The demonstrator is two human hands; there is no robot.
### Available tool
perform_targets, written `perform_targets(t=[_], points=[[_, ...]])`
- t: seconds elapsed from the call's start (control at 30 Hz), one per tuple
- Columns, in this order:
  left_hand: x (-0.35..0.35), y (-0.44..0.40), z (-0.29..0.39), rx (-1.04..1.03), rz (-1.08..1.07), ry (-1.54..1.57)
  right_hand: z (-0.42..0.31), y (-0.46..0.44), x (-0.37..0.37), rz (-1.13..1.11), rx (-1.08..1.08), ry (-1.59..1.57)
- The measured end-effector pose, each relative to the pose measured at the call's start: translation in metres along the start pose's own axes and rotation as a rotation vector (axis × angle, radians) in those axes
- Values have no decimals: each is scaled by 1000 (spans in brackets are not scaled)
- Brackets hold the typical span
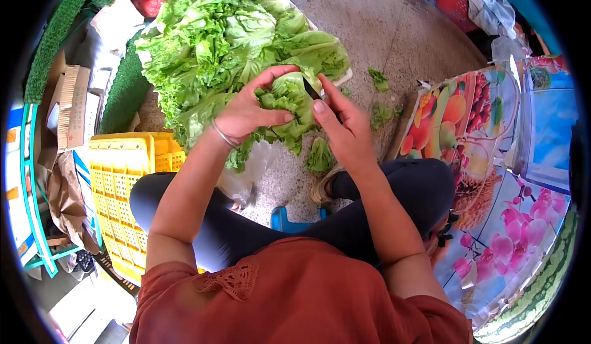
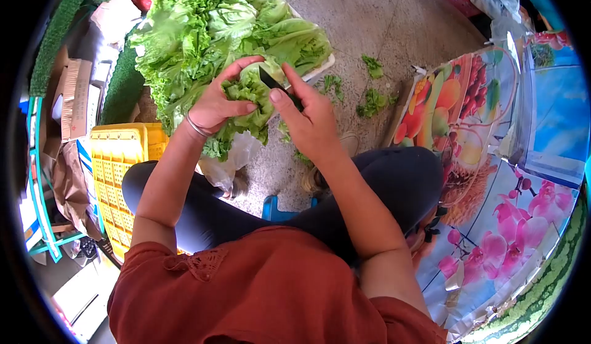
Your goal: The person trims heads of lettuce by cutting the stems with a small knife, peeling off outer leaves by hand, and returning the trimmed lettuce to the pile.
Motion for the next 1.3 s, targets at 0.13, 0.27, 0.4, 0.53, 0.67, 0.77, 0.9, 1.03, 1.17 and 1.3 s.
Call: perform_targets(t=[0.13,0.27,0.4,0.53,0.67,0.77,0.9,1.03,1.17,1.3], points=[[1,-3,6,-75,49,-125,4,-6,5,34,-38,-79],[3,-5,-6,-86,65,-242,10,-10,6,11,11,-48],[-2,-5,-11,-77,59,-162,13,-6,13,54,-116,-176],[-4,-2,-3,-29,30,-110,6,-6,14,98,-340,-412],[-3,1,-2,-97,-30,-283,4,-10,31,347,-422,-570],[-12,6,-5,-64,-254,-349,-3,-8,24,56,-681,-137],[-9,12,-11,-56,-240,-397,19,-2,13,36,-565,-176],[-18,15,-17,-4,-172,-264,36,1,12,193,-357,-233],[-28,16,-33,-30,-143,-246,35,-8,41,679,-291,-524],[-29,18,-42,60,-151,-255,25,-14,55,804,-373,-785]])
Point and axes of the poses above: each hand's wrist, its own y-axis away from the middle knuckle, its own x-axis out of the back of the hand, z = x × y, the point moved 1 cm from there along -y, towards the middle knuckle, and after that the axes turned 15 degrees about -y, right-handed, at the moved point
